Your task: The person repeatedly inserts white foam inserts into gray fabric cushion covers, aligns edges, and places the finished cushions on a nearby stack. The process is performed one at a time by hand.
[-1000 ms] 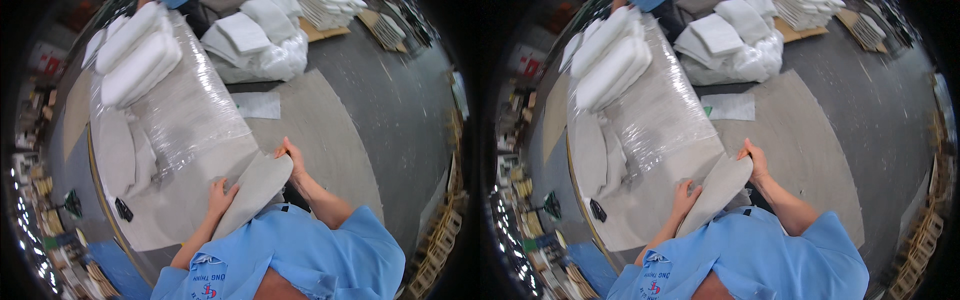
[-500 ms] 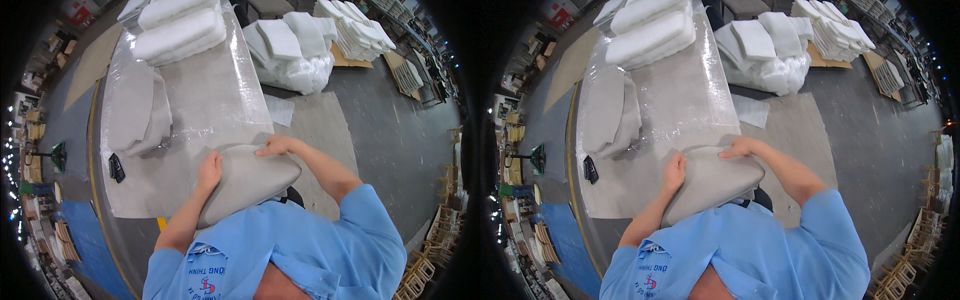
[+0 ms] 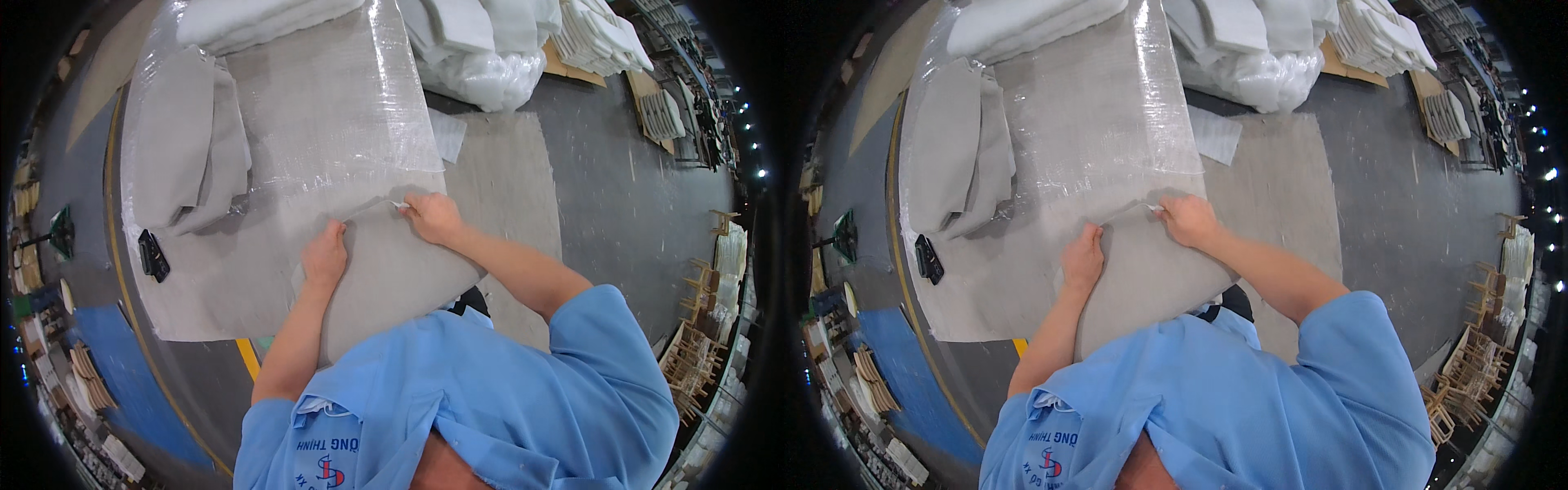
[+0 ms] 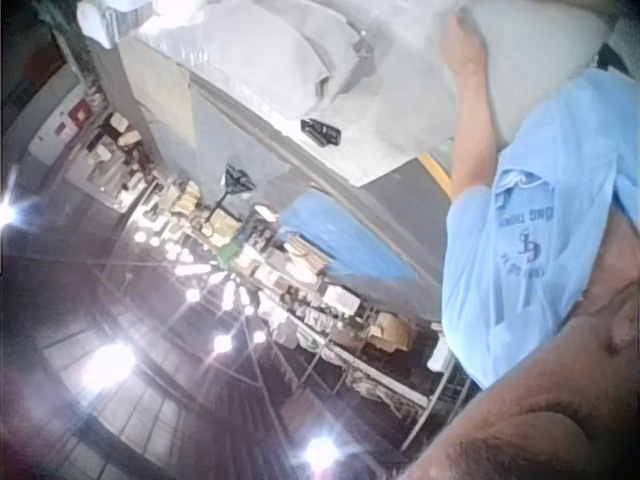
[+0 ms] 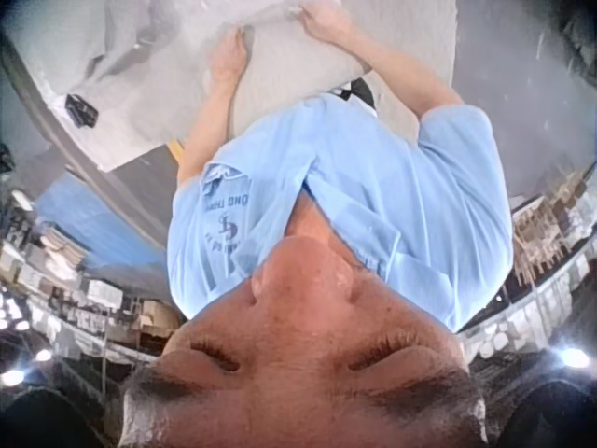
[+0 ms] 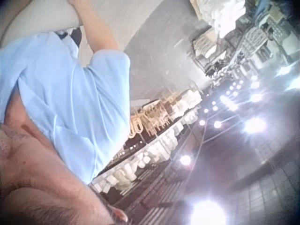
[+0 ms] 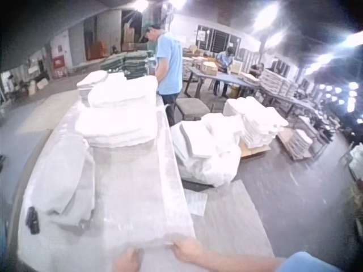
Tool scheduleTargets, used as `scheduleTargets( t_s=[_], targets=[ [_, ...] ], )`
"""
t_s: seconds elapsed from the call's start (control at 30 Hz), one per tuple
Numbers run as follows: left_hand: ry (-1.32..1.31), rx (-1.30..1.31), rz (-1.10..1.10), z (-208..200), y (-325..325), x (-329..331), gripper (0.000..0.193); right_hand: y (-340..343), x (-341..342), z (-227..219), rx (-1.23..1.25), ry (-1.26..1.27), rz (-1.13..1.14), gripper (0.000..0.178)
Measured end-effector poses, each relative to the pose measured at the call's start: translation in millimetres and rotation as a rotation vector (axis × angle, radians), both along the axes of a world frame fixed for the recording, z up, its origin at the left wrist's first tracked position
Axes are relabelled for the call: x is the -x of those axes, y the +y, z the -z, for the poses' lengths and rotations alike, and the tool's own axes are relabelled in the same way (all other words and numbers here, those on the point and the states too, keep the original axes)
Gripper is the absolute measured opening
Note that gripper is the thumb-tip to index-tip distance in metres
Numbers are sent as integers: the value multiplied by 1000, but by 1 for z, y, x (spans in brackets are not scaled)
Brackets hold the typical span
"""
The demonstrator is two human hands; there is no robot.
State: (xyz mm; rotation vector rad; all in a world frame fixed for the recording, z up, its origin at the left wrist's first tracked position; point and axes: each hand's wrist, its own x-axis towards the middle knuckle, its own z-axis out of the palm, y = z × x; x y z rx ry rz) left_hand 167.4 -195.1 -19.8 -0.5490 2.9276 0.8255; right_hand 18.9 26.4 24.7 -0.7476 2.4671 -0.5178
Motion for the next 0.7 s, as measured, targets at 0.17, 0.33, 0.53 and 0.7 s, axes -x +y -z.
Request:
scheduleTargets(
  t_s=[0.17, 0.33, 0.53, 0.7],
  targets=[
    [6, -144, -46, 1, -11, -2, 25, -5, 4, 6, -3, 6, -21, 29],
    [-59, -9, 47, -8, -31, -32, 37, -3, 6, 10, 3, 21, -6, 29],
    [-85, 52, -11, -2, -29, -21, 43, -7, 13, 18, 4, 10, -54, 29],
    [-165, -47, 190, -25, -14, -2, 47, 17, 32, 15, 101, -163, 47, 39]
  ],
)
